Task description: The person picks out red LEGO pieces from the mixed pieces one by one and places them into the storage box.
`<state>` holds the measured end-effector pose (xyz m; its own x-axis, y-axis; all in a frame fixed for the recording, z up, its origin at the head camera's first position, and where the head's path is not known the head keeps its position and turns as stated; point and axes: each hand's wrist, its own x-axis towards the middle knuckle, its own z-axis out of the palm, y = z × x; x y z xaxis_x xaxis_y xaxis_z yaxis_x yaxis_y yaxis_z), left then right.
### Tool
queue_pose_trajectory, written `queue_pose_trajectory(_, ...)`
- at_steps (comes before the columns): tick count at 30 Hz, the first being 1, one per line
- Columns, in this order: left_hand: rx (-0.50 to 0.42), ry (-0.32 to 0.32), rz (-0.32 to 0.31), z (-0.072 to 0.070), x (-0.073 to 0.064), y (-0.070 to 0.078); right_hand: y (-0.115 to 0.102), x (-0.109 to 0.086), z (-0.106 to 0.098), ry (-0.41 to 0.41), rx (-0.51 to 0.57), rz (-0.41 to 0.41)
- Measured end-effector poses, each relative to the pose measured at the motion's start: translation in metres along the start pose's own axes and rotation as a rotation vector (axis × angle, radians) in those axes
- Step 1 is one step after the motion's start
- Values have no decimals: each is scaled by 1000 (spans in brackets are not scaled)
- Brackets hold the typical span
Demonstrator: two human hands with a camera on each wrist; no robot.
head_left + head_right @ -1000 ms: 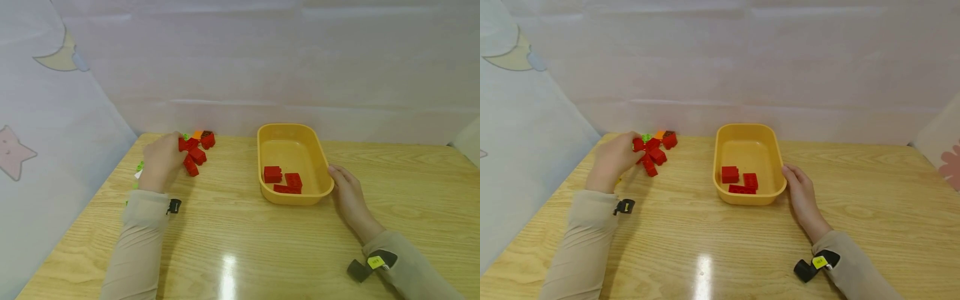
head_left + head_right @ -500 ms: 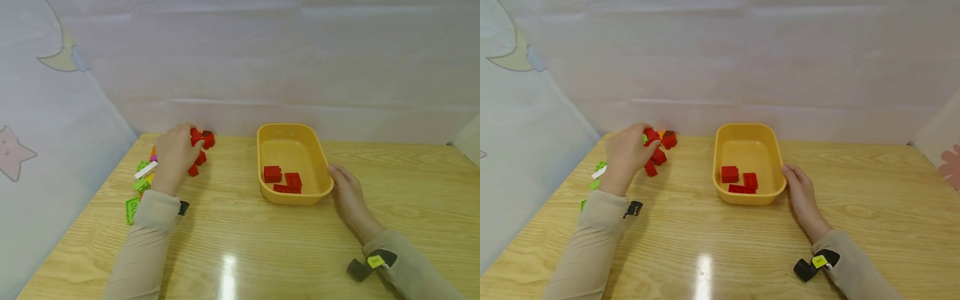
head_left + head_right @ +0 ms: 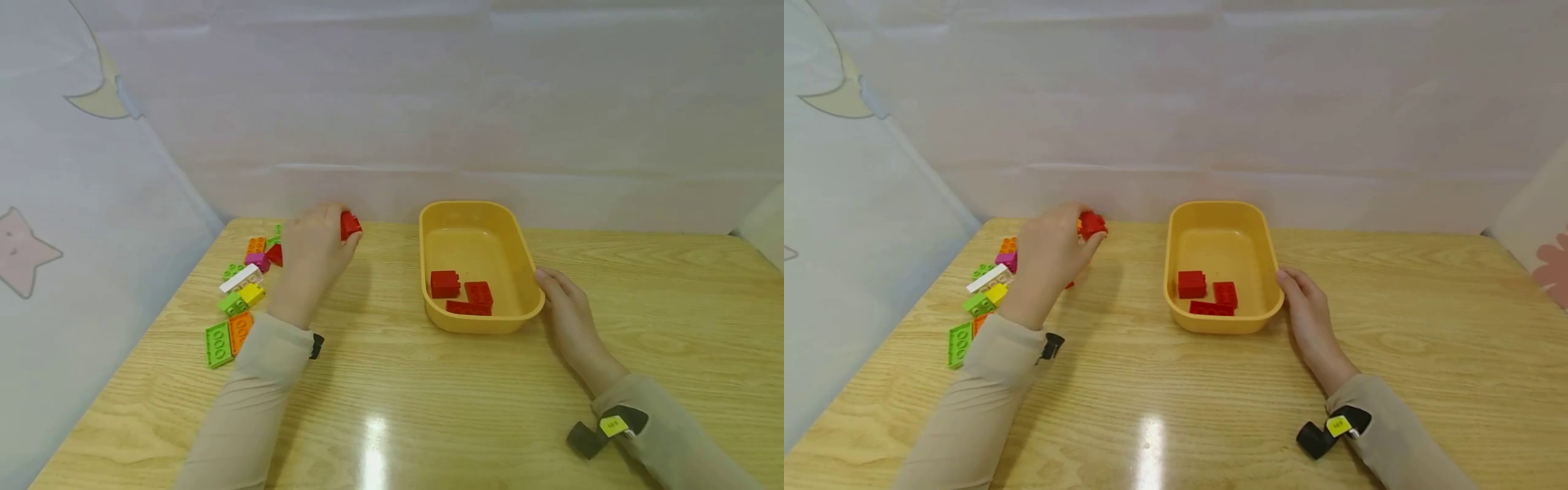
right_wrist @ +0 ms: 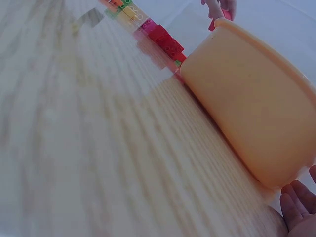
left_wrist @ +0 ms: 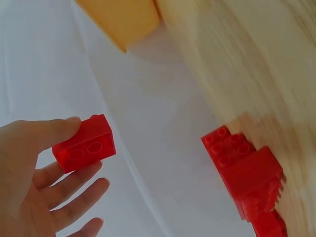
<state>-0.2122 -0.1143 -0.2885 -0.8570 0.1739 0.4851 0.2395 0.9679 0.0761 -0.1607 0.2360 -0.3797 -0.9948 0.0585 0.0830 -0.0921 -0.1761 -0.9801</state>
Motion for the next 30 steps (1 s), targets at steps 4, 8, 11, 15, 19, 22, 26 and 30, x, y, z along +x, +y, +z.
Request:
queue_pose_trajectory(4,4,39,51,4,-1,10,1,0,0,0,17,-6)
queue_pose_trajectory(8,-1,46,79,6,-2,22,1,1,-1,-12,53,-13)
queue_pose_trajectory(11,-18,41,96,7,-3,32,1,1,0,-17,81,-13)
queue_pose_trajectory(15,-34,33,122,9,-6,43,1,0,2,-7,97,2)
queue_pose_trajectory(19,-55,54,186,11,-7,51,2,-1,3,-5,97,15)
queue_pose_trajectory(22,-90,76,227,12,-8,56,2,0,3,-4,92,15)
queue_pose_trajectory(26,-139,111,220,12,-7,59,2,0,2,-6,87,12)
queue_pose_trajectory(30,-180,115,205,13,-6,63,1,0,1,-11,75,10)
